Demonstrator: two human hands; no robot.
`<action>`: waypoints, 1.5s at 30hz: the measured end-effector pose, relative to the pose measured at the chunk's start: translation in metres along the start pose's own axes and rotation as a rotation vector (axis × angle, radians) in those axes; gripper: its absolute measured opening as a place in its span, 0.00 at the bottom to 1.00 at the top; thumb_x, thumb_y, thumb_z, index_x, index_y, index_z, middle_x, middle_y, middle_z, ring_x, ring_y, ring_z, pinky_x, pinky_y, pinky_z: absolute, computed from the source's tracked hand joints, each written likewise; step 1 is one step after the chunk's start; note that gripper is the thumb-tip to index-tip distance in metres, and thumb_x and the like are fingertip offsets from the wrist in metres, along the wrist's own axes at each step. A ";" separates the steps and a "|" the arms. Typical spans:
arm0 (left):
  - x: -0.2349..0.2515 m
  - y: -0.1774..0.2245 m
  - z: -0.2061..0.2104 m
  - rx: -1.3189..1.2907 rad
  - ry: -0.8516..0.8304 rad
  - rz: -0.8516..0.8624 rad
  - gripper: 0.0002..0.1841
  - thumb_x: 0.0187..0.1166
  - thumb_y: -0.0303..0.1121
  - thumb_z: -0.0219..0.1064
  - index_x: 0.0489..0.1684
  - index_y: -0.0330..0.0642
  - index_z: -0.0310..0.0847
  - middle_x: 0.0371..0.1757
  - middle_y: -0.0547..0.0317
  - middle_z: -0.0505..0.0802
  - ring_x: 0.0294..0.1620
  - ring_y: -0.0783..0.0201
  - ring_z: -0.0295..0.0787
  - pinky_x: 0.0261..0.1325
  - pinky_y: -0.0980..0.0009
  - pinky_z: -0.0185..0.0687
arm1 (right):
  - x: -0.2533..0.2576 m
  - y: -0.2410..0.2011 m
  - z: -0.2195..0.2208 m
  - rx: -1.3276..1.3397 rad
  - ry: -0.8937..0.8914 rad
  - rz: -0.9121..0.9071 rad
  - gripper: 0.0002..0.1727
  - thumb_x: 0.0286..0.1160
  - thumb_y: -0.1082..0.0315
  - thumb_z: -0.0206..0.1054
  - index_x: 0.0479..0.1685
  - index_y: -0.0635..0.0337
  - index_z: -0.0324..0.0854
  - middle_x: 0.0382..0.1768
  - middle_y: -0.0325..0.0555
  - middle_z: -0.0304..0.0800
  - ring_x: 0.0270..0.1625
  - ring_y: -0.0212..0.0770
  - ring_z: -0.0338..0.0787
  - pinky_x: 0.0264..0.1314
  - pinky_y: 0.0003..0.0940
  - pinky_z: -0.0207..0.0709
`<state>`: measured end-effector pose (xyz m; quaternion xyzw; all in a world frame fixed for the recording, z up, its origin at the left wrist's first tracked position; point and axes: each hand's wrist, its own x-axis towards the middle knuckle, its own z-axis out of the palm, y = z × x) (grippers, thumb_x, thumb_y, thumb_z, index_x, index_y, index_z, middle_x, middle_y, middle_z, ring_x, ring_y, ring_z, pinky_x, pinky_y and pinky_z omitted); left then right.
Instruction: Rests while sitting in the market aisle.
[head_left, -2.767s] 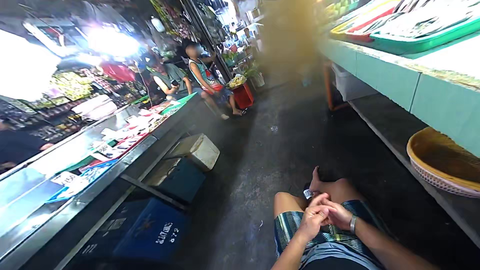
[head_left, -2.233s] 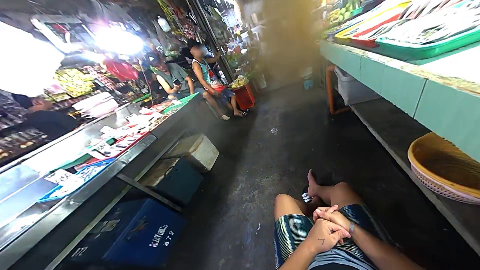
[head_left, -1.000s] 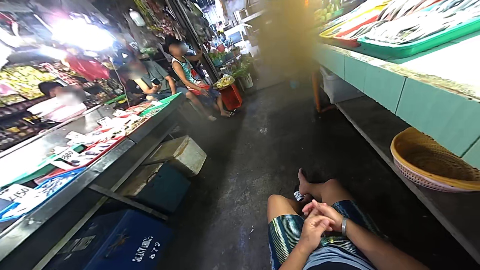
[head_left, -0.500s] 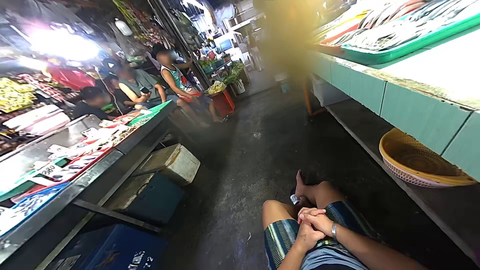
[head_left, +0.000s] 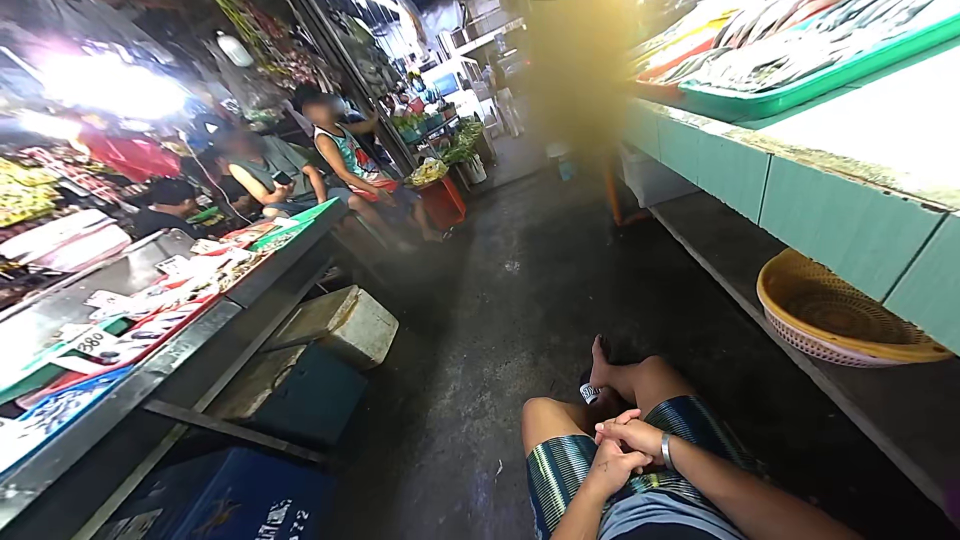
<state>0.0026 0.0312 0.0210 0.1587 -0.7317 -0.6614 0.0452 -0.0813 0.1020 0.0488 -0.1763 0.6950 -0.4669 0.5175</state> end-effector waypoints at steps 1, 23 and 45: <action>0.003 -0.003 -0.002 0.003 -0.019 -0.019 0.21 0.63 0.15 0.68 0.58 0.29 0.78 0.36 0.67 0.91 0.30 0.79 0.84 0.37 0.80 0.83 | 0.013 0.010 -0.004 -0.014 -0.022 -0.007 0.25 0.92 0.44 0.51 0.54 0.54 0.84 0.32 0.38 0.81 0.28 0.30 0.77 0.32 0.29 0.74; 0.013 -0.015 -0.007 0.037 -0.065 -0.090 0.21 0.68 0.21 0.70 0.62 0.29 0.77 0.43 0.62 0.90 0.37 0.77 0.86 0.45 0.77 0.85 | 0.037 0.028 -0.019 0.005 -0.103 -0.033 0.27 0.89 0.42 0.55 0.55 0.56 0.85 0.36 0.43 0.84 0.31 0.33 0.80 0.34 0.34 0.76; 0.014 -0.025 -0.007 -0.003 -0.046 -0.070 0.16 0.66 0.20 0.70 0.53 0.32 0.81 0.39 0.64 0.91 0.37 0.77 0.87 0.47 0.76 0.85 | 0.044 0.033 -0.018 0.039 -0.134 -0.049 0.26 0.90 0.44 0.54 0.60 0.58 0.83 0.42 0.45 0.86 0.40 0.34 0.82 0.41 0.35 0.78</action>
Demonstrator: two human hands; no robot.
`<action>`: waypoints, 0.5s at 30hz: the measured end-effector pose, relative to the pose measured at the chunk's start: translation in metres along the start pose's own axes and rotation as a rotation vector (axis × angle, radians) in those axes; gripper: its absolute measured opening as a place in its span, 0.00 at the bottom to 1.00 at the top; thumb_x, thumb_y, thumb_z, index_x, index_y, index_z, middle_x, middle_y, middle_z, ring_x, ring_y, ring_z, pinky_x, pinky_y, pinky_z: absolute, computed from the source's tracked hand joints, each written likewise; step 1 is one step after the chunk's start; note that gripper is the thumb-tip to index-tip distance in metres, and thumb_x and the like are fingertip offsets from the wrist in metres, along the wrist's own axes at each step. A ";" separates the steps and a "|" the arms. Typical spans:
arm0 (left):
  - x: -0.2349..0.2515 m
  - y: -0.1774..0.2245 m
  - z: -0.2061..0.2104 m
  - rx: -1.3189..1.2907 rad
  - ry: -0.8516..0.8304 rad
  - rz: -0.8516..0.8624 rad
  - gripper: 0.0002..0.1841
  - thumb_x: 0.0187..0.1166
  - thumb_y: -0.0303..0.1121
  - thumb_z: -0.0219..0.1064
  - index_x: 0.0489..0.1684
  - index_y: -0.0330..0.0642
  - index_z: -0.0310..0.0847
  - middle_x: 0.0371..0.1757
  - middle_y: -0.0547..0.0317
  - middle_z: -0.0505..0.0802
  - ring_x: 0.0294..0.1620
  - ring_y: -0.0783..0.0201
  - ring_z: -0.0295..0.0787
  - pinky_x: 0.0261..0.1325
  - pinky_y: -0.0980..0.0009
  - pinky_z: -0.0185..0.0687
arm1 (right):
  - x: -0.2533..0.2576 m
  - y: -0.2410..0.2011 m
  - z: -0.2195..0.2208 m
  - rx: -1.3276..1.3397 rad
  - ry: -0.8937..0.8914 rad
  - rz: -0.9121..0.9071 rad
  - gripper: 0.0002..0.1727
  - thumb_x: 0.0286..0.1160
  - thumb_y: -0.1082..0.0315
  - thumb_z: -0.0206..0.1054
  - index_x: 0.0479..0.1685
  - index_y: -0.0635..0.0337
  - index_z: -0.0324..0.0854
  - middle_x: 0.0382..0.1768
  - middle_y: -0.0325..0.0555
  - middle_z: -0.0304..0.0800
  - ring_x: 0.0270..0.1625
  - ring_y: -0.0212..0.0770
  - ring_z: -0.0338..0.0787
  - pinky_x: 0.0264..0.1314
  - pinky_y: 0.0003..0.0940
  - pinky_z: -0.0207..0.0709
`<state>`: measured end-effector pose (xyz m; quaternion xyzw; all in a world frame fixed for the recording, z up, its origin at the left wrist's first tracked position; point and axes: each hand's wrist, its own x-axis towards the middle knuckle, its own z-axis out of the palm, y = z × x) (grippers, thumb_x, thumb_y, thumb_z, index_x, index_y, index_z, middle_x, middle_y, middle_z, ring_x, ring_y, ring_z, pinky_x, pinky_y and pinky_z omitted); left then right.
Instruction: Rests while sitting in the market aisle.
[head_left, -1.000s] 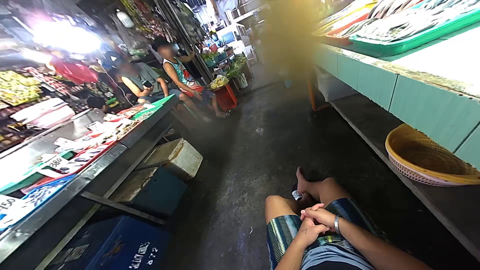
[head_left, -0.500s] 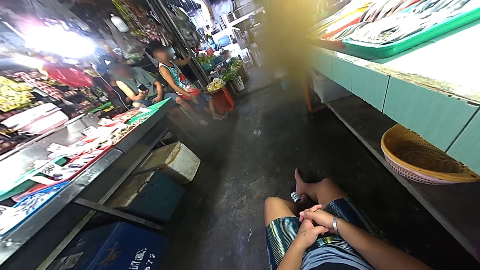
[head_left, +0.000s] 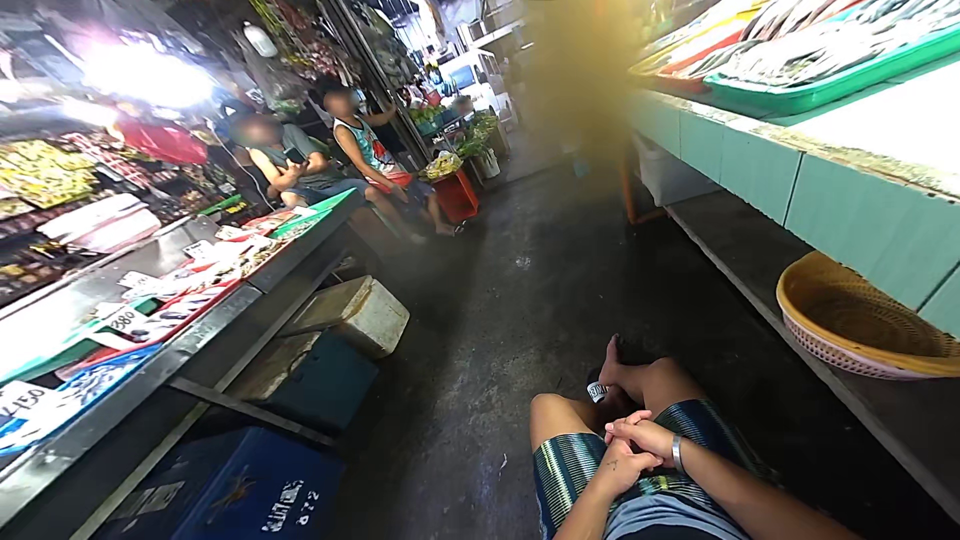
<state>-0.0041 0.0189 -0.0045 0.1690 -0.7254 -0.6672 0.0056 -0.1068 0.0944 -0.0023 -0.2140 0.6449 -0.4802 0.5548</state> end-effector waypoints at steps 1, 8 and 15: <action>0.001 -0.001 0.000 -0.003 -0.002 0.001 0.18 0.66 0.20 0.71 0.56 0.31 0.80 0.41 0.63 0.91 0.38 0.77 0.87 0.48 0.75 0.85 | 0.002 0.002 0.000 -0.002 0.010 0.004 0.27 0.89 0.43 0.55 0.60 0.58 0.84 0.42 0.45 0.86 0.39 0.35 0.83 0.40 0.35 0.78; -0.002 0.011 0.003 0.010 0.002 -0.004 0.22 0.65 0.20 0.70 0.61 0.26 0.77 0.46 0.58 0.91 0.41 0.74 0.88 0.51 0.73 0.85 | 0.004 0.006 -0.009 0.075 -0.045 -0.026 0.24 0.89 0.46 0.58 0.57 0.59 0.85 0.40 0.43 0.86 0.39 0.33 0.83 0.42 0.33 0.78; -0.016 0.044 0.009 0.029 -0.009 -0.025 0.16 0.68 0.17 0.66 0.56 0.26 0.78 0.45 0.60 0.91 0.42 0.76 0.87 0.51 0.76 0.83 | -0.059 -0.047 0.003 0.057 0.022 -0.036 0.19 0.93 0.60 0.55 0.49 0.68 0.84 0.37 0.46 0.83 0.36 0.33 0.78 0.42 0.29 0.72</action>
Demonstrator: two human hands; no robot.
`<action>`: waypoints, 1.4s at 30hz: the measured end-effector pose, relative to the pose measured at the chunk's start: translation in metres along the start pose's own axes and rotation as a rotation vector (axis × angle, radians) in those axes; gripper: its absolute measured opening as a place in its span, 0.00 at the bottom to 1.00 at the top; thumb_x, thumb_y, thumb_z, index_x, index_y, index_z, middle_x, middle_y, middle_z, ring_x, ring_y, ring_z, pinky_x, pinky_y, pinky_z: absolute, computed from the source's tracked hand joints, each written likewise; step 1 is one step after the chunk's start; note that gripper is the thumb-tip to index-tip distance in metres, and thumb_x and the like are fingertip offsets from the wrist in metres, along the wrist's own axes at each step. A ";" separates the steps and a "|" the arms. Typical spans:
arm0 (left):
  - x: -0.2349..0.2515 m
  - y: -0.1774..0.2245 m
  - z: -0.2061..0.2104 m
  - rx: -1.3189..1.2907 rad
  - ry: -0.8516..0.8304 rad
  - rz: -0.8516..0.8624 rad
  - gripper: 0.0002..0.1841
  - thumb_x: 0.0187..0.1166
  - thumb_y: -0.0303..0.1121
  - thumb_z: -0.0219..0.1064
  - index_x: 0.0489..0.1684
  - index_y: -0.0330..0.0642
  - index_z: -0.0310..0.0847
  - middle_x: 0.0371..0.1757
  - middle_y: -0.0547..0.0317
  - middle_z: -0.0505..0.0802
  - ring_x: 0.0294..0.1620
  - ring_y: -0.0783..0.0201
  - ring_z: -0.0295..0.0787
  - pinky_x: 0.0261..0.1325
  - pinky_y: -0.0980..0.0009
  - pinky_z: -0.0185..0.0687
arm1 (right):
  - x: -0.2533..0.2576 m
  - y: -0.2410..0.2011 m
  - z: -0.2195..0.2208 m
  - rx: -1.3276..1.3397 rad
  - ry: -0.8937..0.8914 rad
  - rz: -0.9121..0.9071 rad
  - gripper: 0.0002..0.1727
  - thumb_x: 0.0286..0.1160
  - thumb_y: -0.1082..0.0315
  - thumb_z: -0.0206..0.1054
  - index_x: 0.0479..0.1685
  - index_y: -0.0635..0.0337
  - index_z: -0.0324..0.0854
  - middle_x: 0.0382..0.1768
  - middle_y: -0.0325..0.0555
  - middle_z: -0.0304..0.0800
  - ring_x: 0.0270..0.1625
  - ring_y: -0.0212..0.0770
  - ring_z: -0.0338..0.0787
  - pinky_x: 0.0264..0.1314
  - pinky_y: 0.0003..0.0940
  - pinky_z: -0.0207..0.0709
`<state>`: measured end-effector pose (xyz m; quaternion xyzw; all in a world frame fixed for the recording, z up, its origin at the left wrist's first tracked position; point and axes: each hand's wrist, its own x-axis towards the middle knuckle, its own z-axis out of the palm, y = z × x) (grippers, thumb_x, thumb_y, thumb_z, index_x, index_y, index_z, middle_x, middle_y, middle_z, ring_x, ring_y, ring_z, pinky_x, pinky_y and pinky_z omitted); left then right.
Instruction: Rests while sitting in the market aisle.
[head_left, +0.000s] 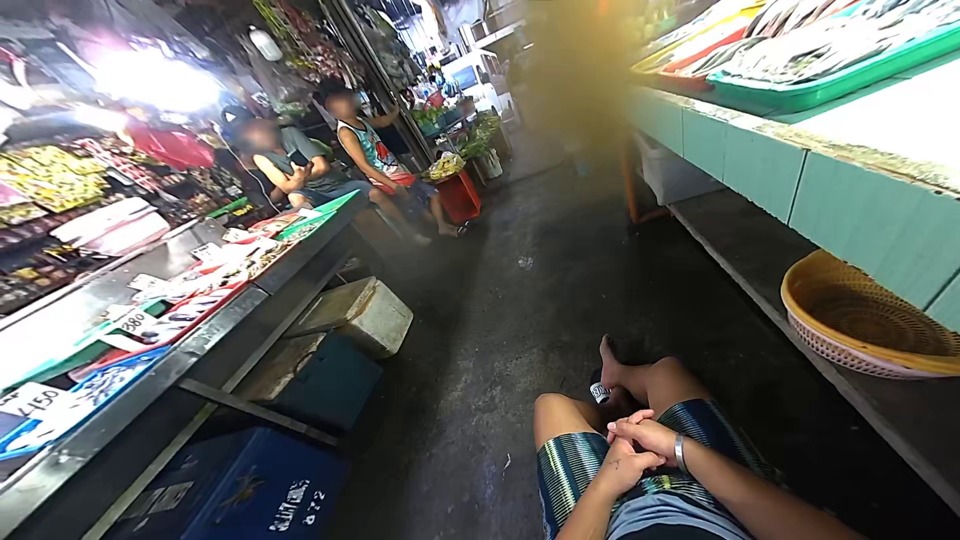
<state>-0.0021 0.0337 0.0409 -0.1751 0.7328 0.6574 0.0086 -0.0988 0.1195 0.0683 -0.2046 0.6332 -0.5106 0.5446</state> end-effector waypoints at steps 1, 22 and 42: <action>-0.001 0.004 0.003 -0.003 0.028 -0.038 0.17 0.67 0.16 0.66 0.56 0.27 0.78 0.44 0.60 0.91 0.41 0.77 0.87 0.51 0.76 0.84 | -0.005 -0.006 0.001 0.001 0.013 0.022 0.18 0.93 0.61 0.55 0.48 0.68 0.84 0.37 0.46 0.83 0.37 0.33 0.79 0.43 0.29 0.72; 0.019 -0.045 -0.010 -0.001 -0.004 0.037 0.20 0.65 0.20 0.70 0.58 0.28 0.80 0.46 0.58 0.91 0.43 0.75 0.87 0.51 0.75 0.84 | 0.062 0.052 -0.006 -0.042 -0.018 0.072 0.26 0.89 0.42 0.55 0.58 0.55 0.84 0.40 0.43 0.85 0.38 0.34 0.82 0.39 0.35 0.77; 0.021 -0.054 -0.011 0.000 0.001 0.036 0.20 0.65 0.22 0.72 0.57 0.29 0.80 0.46 0.59 0.92 0.42 0.75 0.88 0.51 0.74 0.86 | 0.079 0.069 -0.011 0.003 -0.038 0.059 0.26 0.87 0.41 0.57 0.57 0.53 0.85 0.40 0.40 0.85 0.38 0.31 0.83 0.37 0.32 0.78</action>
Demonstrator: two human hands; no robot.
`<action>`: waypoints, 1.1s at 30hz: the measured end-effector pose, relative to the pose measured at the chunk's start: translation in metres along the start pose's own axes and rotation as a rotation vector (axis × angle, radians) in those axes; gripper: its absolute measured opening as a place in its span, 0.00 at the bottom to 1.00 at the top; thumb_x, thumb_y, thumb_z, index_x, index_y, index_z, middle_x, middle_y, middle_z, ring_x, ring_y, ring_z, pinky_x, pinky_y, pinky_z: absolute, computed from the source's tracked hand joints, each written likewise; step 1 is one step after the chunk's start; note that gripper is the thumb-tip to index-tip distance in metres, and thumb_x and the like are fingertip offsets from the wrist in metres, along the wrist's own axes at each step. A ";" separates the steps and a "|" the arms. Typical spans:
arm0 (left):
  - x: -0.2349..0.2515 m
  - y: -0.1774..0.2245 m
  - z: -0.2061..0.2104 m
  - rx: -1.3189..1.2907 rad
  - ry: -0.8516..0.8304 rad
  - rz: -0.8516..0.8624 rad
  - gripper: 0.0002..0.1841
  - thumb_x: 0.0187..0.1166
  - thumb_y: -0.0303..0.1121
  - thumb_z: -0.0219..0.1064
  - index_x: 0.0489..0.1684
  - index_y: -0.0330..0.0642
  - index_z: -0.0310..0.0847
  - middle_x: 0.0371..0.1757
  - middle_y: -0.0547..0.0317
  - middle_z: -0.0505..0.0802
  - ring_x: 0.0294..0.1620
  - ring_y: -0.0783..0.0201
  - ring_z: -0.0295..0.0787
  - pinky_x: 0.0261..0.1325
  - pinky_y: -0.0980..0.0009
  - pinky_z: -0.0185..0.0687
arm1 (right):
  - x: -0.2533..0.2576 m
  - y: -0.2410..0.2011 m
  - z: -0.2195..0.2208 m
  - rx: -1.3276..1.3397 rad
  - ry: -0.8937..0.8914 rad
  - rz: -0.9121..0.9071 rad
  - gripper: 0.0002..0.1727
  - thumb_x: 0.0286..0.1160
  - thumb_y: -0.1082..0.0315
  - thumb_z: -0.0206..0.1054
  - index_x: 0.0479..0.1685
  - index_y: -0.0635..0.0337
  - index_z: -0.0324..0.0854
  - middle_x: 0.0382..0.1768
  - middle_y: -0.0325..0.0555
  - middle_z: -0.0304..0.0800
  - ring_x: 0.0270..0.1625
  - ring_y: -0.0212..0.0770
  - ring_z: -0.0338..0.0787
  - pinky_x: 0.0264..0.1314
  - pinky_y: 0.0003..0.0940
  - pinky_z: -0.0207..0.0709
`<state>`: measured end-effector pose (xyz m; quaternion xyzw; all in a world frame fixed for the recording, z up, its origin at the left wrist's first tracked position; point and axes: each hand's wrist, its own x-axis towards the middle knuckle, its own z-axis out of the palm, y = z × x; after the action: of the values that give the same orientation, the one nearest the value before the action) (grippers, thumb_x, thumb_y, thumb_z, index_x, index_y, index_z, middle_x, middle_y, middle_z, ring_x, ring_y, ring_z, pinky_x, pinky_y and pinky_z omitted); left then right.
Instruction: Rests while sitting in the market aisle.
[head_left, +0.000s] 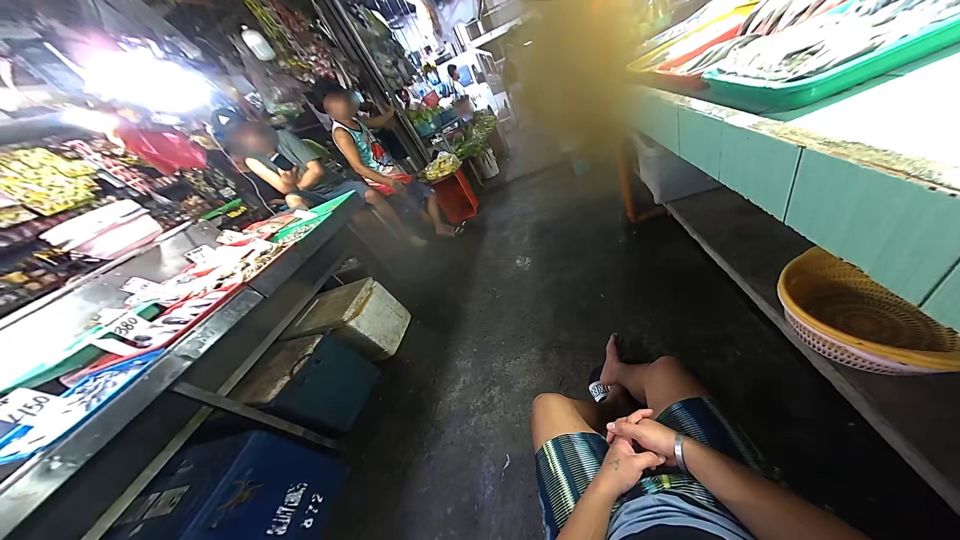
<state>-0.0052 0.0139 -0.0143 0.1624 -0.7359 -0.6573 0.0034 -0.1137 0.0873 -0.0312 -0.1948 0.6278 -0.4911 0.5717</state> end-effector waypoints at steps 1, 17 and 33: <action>-0.002 0.006 0.001 -0.006 0.002 -0.006 0.19 0.66 0.20 0.71 0.57 0.29 0.80 0.44 0.60 0.92 0.41 0.75 0.88 0.50 0.74 0.86 | -0.001 -0.001 0.000 0.005 0.002 -0.005 0.26 0.87 0.41 0.58 0.57 0.54 0.85 0.41 0.42 0.85 0.39 0.33 0.83 0.39 0.34 0.78; -0.008 0.022 0.004 -0.012 0.007 -0.016 0.16 0.66 0.18 0.69 0.53 0.30 0.81 0.39 0.63 0.92 0.37 0.77 0.87 0.48 0.76 0.85 | -0.008 -0.009 0.003 0.009 0.007 -0.018 0.24 0.88 0.44 0.58 0.55 0.56 0.85 0.39 0.41 0.86 0.36 0.32 0.82 0.36 0.32 0.77; -0.012 0.027 0.007 -0.058 0.017 -0.026 0.20 0.65 0.17 0.70 0.58 0.28 0.78 0.42 0.62 0.91 0.39 0.77 0.87 0.49 0.76 0.85 | -0.026 -0.020 0.007 -0.054 0.032 -0.004 0.25 0.89 0.44 0.56 0.59 0.56 0.85 0.41 0.45 0.86 0.39 0.35 0.82 0.40 0.36 0.77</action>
<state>-0.0020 0.0258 0.0136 0.1774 -0.7143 -0.6769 0.0060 -0.1066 0.0964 0.0005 -0.2034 0.6494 -0.4784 0.5550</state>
